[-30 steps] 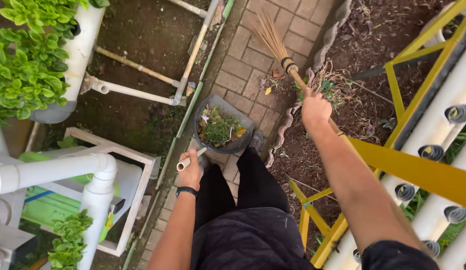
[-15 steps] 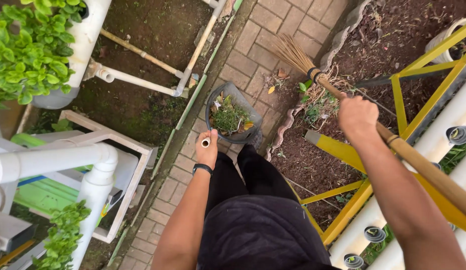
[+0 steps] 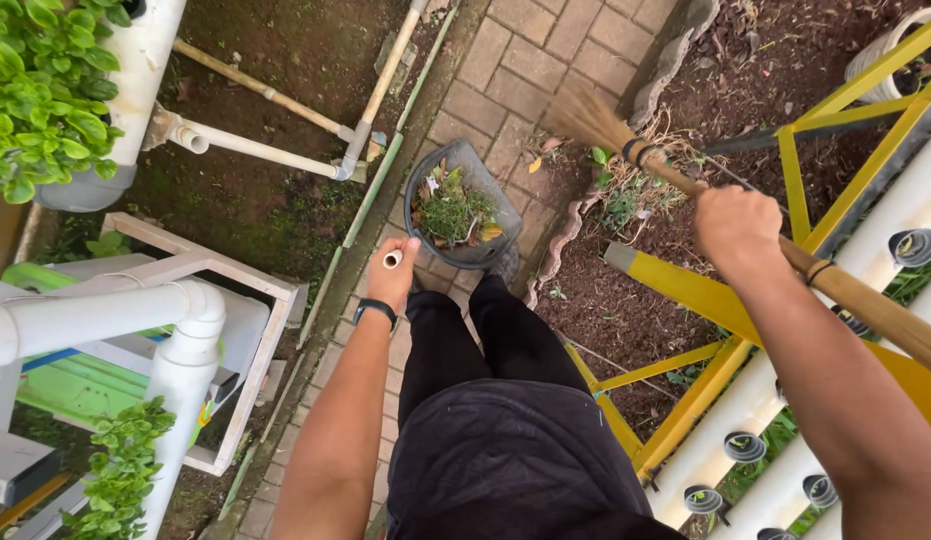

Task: Sweeping garden debris and leaves into a dustpan in an outdoor plant area.

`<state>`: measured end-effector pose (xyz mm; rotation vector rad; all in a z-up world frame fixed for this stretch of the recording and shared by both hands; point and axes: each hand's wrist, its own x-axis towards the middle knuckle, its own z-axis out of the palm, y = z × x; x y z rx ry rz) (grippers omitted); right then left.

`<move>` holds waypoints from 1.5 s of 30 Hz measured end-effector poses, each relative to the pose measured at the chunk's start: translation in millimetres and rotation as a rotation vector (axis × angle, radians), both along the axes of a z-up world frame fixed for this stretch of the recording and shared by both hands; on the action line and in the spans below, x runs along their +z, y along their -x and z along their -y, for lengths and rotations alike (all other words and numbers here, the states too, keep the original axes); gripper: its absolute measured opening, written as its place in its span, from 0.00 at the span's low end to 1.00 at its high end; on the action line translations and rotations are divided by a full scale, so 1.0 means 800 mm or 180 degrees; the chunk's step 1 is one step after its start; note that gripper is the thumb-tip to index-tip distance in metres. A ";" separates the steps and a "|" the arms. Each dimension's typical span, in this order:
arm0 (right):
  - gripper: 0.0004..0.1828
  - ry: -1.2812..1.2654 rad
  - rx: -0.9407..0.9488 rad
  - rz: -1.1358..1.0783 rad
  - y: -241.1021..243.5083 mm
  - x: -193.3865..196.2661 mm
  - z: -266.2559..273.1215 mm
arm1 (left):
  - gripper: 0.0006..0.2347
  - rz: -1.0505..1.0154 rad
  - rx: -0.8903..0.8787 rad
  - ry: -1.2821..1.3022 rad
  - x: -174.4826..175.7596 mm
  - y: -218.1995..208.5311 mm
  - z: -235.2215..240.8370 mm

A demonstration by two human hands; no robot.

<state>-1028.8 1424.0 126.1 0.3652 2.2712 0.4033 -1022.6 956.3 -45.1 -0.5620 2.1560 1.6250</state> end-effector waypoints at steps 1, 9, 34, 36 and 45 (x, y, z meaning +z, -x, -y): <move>0.17 -0.0106 0.0098 -0.0074 0.003 -0.001 -0.004 | 0.13 -0.0043 -0.0167 0.0074 -0.001 0.007 -0.002; 0.15 -0.0107 0.0675 0.0299 -0.030 -0.068 0.093 | 0.18 0.0149 -0.1000 0.0983 0.025 0.052 -0.052; 0.24 0.0187 -0.0183 0.0189 -0.081 -0.007 0.100 | 0.15 0.0824 -0.1820 0.1699 0.065 0.071 -0.070; 0.22 0.0164 -0.0259 0.0199 -0.082 0.008 0.085 | 0.15 0.0761 -0.1821 0.1689 0.052 0.072 -0.065; 0.17 -0.0108 -0.0127 -0.0053 -0.112 -0.080 0.120 | 0.10 0.0484 -0.1533 0.1545 0.038 0.063 -0.024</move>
